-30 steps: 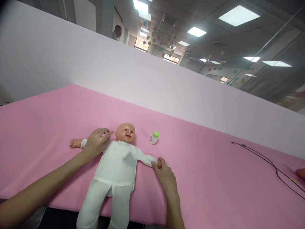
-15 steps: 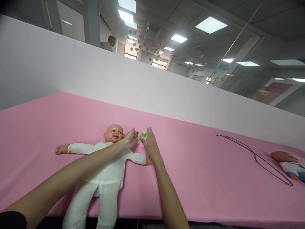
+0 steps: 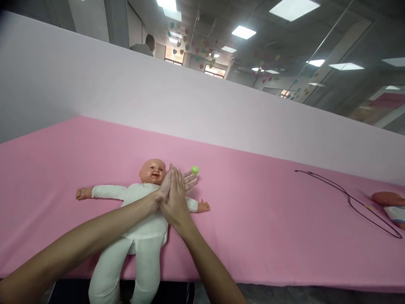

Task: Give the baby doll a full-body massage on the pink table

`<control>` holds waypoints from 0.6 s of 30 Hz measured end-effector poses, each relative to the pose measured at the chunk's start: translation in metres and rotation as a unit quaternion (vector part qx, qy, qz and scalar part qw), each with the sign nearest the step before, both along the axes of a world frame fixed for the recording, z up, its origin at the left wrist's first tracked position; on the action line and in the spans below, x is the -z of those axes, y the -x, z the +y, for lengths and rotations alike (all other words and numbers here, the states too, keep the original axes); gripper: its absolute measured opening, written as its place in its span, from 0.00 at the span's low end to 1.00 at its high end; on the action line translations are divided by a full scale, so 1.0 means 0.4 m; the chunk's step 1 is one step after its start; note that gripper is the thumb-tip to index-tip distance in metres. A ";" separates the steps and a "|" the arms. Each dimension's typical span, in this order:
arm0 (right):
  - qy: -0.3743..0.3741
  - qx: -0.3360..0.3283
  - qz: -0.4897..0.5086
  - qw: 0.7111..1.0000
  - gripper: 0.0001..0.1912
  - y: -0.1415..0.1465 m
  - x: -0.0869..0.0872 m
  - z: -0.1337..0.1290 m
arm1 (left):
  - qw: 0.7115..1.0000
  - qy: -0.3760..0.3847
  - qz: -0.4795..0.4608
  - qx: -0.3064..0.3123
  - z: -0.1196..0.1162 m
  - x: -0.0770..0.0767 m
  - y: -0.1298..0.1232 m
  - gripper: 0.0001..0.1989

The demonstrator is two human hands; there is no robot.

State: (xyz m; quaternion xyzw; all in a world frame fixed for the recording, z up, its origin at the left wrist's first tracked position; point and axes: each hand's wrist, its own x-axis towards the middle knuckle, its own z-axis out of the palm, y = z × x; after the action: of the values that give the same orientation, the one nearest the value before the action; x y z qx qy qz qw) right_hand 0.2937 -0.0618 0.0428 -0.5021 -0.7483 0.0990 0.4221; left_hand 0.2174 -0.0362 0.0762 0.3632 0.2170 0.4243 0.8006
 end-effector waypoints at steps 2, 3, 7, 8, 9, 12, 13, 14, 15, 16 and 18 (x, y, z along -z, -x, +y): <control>-0.022 0.020 0.003 1.000 0.46 0.032 -0.019 -0.020 | 0.999 0.006 0.004 0.040 -0.048 -0.020 0.053 0.40; -0.023 0.036 0.010 0.999 0.43 0.045 -0.028 -0.030 | 0.998 0.006 0.003 0.065 -0.063 -0.030 0.081 0.41; -0.043 0.002 -0.018 0.999 0.45 0.118 -0.054 -0.077 | 1.000 -0.023 0.008 -0.003 -0.086 -0.056 0.160 0.44; -0.059 -0.030 -0.037 0.997 0.50 0.137 -0.059 -0.082 | 0.999 -0.029 0.014 -0.042 -0.091 -0.058 0.168 0.43; -0.076 -0.052 -0.049 0.995 0.52 0.152 -0.064 -0.082 | 0.997 -0.032 0.020 -0.068 -0.098 -0.059 0.173 0.43; -0.064 -0.035 -0.021 0.997 0.40 0.161 -0.069 -0.057 | 0.998 -0.024 0.025 -0.047 -0.126 -0.064 0.199 0.43; -0.044 -0.016 -0.005 0.999 0.38 0.152 -0.064 -0.049 | 0.999 -0.030 0.022 -0.030 -0.135 -0.066 0.217 0.44; -0.022 -0.005 0.002 1.000 0.37 0.141 -0.055 -0.046 | 0.998 -0.047 0.021 -0.020 -0.143 -0.065 0.242 0.47; -0.004 -0.012 -0.005 1.000 0.37 0.129 -0.042 -0.049 | 0.996 -0.078 0.028 -0.027 -0.150 -0.060 0.271 0.49; 0.011 -0.038 -0.030 0.999 0.39 0.118 -0.025 -0.060 | 0.990 -0.122 0.052 -0.050 -0.156 -0.049 0.304 0.50; 0.041 -0.107 -0.100 0.988 0.42 0.101 0.015 -0.095 | 0.952 -0.227 0.162 -0.124 -0.166 -0.002 0.369 0.46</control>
State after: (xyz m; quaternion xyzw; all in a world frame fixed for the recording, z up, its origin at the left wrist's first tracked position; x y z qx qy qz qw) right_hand 0.2535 -0.0997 0.0370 -0.4432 -0.8314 0.1239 0.3114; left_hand 0.0699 -0.1026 0.0772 0.5694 0.2851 0.4935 0.5924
